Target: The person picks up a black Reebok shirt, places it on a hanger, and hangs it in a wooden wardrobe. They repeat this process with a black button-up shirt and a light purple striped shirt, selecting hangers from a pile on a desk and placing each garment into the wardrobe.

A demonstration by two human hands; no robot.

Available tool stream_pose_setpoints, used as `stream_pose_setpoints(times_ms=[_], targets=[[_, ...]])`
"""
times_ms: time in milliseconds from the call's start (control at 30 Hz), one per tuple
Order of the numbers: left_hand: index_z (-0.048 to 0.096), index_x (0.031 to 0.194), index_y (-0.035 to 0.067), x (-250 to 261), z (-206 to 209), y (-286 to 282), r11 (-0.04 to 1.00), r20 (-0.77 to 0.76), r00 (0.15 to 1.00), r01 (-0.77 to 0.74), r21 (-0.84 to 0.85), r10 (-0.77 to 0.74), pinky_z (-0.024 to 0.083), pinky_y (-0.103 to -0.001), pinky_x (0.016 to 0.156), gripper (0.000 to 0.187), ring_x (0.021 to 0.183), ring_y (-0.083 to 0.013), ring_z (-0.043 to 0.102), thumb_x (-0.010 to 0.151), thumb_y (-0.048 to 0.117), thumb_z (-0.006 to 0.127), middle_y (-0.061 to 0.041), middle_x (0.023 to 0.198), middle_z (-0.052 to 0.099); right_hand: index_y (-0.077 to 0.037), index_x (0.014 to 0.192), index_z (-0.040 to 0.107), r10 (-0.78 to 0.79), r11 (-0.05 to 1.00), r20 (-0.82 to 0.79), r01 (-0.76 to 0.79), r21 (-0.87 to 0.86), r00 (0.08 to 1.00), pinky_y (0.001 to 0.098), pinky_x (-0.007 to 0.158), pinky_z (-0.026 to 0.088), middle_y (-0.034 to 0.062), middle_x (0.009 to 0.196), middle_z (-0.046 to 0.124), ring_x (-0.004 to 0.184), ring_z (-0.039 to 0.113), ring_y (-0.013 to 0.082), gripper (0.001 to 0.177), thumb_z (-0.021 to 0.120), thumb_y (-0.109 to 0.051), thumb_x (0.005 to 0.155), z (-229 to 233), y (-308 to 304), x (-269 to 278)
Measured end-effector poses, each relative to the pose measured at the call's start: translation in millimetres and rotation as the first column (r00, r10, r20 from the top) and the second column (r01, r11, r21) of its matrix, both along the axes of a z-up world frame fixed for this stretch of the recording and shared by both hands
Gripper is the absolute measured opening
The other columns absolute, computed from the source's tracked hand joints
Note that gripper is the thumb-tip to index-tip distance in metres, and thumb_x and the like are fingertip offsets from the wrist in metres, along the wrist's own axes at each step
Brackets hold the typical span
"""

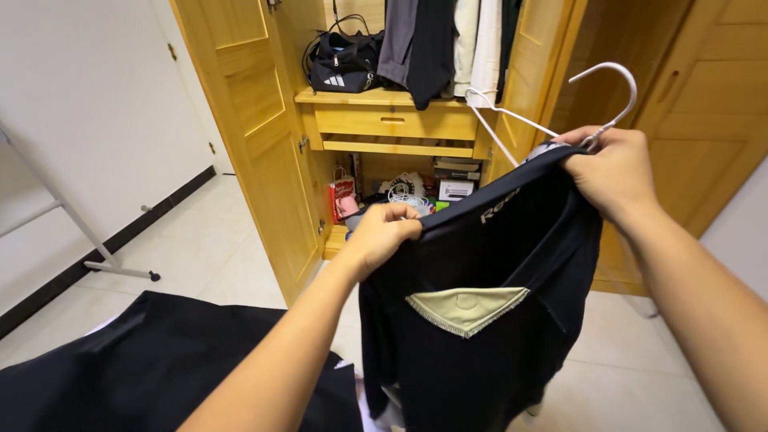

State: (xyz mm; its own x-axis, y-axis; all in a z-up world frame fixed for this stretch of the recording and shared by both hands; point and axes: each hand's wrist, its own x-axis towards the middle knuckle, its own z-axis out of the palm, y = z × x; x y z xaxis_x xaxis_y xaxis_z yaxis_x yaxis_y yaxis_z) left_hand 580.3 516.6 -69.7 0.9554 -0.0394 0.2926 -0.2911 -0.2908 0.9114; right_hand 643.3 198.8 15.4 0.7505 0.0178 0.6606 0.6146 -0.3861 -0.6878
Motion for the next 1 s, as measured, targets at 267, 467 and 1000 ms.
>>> stream_pose_setpoints(times_ms=[267,467,1000], targets=[[0.076,0.094,0.007,25,79,37,0.755,0.538,0.663,-0.651,0.072,0.520,0.056,-0.034,0.078,0.020,0.085,-0.0239,0.075,0.077,0.017,0.072,-0.012,0.089,0.076,-0.006,0.103,0.079,0.097,0.854,0.176,0.008,-0.519,0.980,0.0306,0.072,0.055,0.0077,0.087,0.073,0.074,0.067,0.0149,0.031,0.077,-0.004,0.071,-18,-23,104],[0.078,0.088,0.010,49,117,50,0.512,0.640,0.489,-0.842,0.170,0.593,0.054,-0.044,0.076,0.019,0.088,-0.0335,0.070,0.071,0.018,0.077,-0.013,0.093,0.073,0.000,0.102,0.077,0.099,0.906,-0.015,-0.096,-0.412,0.995,0.0322,0.074,0.055,0.0126,0.083,0.075,0.074,0.068,0.0176,0.023,0.074,-0.009,0.081,-18,-10,220],[0.071,0.091,-0.002,91,97,72,0.465,0.078,0.459,-0.861,-0.207,0.885,0.058,-0.044,0.074,0.021,0.083,-0.0323,0.074,0.088,0.009,0.054,-0.016,0.083,0.073,-0.001,0.100,0.075,0.426,0.883,-0.408,-0.469,-0.006,0.807,0.0255,0.045,0.035,0.0032,0.074,0.064,0.053,0.048,0.0086,0.016,0.075,-0.004,0.085,-31,109,261]])
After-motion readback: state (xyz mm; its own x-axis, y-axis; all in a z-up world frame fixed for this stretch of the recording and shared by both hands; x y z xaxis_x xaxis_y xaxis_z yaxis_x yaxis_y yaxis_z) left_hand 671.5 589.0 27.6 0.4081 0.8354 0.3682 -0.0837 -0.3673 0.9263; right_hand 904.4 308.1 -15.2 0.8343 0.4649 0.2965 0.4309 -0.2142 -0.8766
